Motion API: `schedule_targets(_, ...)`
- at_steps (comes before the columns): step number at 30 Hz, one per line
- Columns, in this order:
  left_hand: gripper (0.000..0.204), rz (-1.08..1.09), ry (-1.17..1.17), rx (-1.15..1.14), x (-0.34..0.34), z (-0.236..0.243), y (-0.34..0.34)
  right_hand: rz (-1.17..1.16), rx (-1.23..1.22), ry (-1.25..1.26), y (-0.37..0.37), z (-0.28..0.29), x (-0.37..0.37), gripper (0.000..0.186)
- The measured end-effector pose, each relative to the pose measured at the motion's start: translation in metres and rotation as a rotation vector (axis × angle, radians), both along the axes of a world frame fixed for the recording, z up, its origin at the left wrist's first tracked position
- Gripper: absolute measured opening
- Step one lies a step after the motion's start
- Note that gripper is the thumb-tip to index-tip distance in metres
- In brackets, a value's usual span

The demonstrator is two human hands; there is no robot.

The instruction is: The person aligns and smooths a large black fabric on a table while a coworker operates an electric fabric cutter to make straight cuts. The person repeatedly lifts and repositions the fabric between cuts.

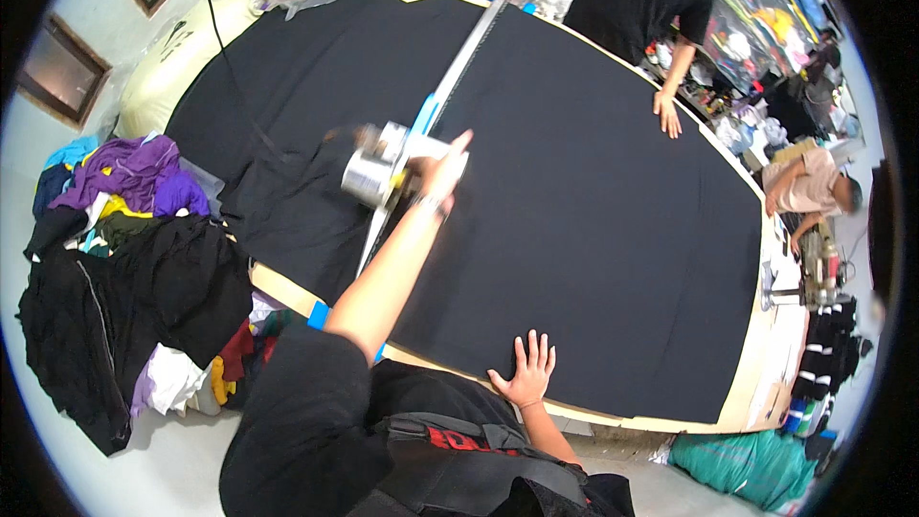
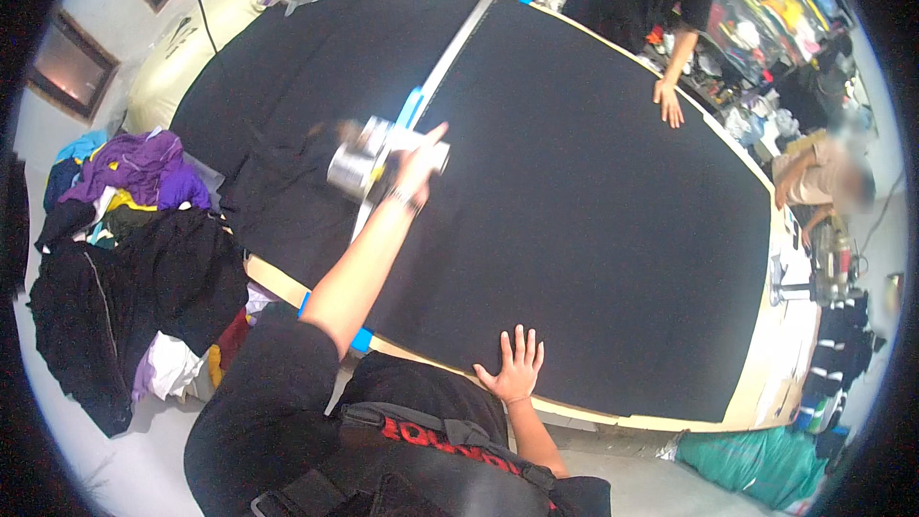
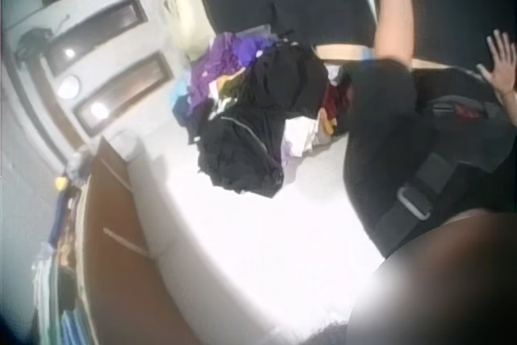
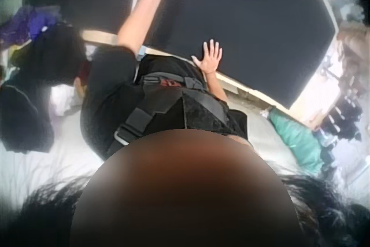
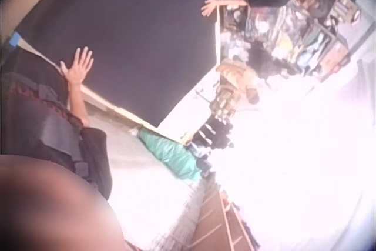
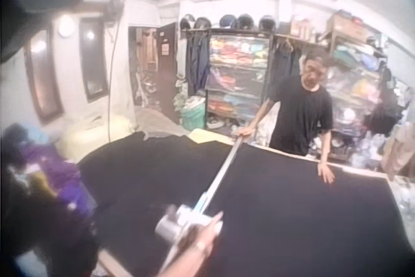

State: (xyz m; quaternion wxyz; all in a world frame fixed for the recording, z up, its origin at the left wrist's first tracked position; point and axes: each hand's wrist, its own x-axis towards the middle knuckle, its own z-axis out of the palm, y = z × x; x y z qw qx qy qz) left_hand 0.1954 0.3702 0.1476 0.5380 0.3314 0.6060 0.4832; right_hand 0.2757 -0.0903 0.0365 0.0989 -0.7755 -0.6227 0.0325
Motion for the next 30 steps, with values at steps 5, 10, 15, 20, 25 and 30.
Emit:
schedule_targets(5, 0.073, -1.044, -0.045, 0.627, 0.085, 0.065, -0.033, -0.043, 0.046, 0.094, 0.003, 0.013, -0.003, 0.087)
schedule_targets(10, 0.048, -1.033, 0.282, 1.083, 0.008, 0.052, -0.1, -0.167, 0.115, 0.124, 0.024, 0.021, -0.024, 0.066)
schedule_targets(15, 0.037, -0.624, 0.9, 0.608, -0.21, -0.05, -0.147, 0.195, 0.182, 0.268, 0.079, 0.029, -0.06, 0.053)
schedule_targets(20, 0.085, -0.876, 1.145, -0.489, -0.409, -0.1, -0.251, 0.592, -0.061, 0.285, 0.134, 0.026, -0.112, 0.068)
schedule_targets(25, 0.081, -0.658, 0.768, -0.393, -0.434, -0.11, -0.312, 0.733, -0.077, 0.189, 0.148, 0.015, -0.152, 0.079)
schedule_targets(30, 0.078, -0.6, 0.775, -0.374, -0.423, -0.046, -0.318, 0.831, -0.247, 0.029, 0.163, 0.014, -0.173, 0.081)
